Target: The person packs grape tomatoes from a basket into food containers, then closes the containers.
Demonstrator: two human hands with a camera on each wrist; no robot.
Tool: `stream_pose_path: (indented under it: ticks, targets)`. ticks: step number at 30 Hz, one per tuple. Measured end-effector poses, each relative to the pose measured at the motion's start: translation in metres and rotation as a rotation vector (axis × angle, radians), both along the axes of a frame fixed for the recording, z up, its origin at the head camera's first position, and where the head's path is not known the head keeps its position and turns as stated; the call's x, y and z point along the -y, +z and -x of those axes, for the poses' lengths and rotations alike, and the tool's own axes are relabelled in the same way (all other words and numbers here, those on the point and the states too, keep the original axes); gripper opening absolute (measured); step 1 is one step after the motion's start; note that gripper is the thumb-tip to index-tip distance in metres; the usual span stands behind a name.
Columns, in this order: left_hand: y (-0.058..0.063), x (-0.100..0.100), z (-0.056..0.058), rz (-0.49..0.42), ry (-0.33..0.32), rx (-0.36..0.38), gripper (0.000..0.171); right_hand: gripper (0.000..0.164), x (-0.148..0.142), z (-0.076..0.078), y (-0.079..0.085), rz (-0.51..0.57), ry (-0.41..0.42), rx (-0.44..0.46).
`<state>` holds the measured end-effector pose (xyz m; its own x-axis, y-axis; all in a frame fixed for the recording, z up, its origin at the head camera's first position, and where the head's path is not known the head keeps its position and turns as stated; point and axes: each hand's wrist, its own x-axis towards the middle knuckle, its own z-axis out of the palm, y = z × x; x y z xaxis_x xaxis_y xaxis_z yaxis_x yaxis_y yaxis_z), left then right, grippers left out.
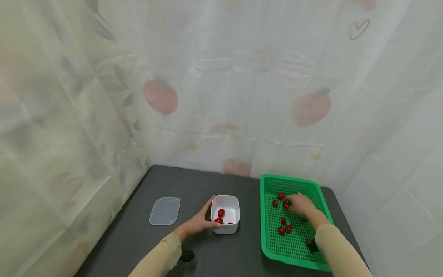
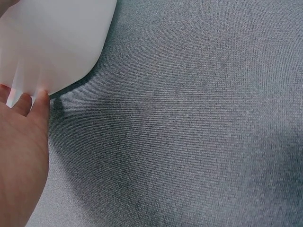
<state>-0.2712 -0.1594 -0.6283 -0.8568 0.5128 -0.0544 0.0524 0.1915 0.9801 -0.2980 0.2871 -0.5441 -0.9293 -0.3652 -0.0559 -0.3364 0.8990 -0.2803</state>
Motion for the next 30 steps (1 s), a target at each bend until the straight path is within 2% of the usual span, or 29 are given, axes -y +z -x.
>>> stream_pose_path:
  ticks: [10,15,23,30]
  targets:
    - [-0.002,0.0,0.0,-0.011,0.004,-0.003,0.112,0.029,0.002,0.001,0.029,0.086,0.044,-0.067]
    - [-0.001,-0.001,0.0,-0.011,0.001,-0.001,0.112,0.031,0.008,0.002,0.038,0.101,0.057,-0.085]
    - [0.002,-0.001,-0.002,-0.013,-0.005,-0.001,0.113,0.034,0.027,0.0,0.055,0.151,0.136,-0.125]
    - [0.002,-0.001,-0.002,-0.011,-0.013,-0.012,0.113,0.035,0.05,0.003,0.061,0.145,0.176,-0.121]
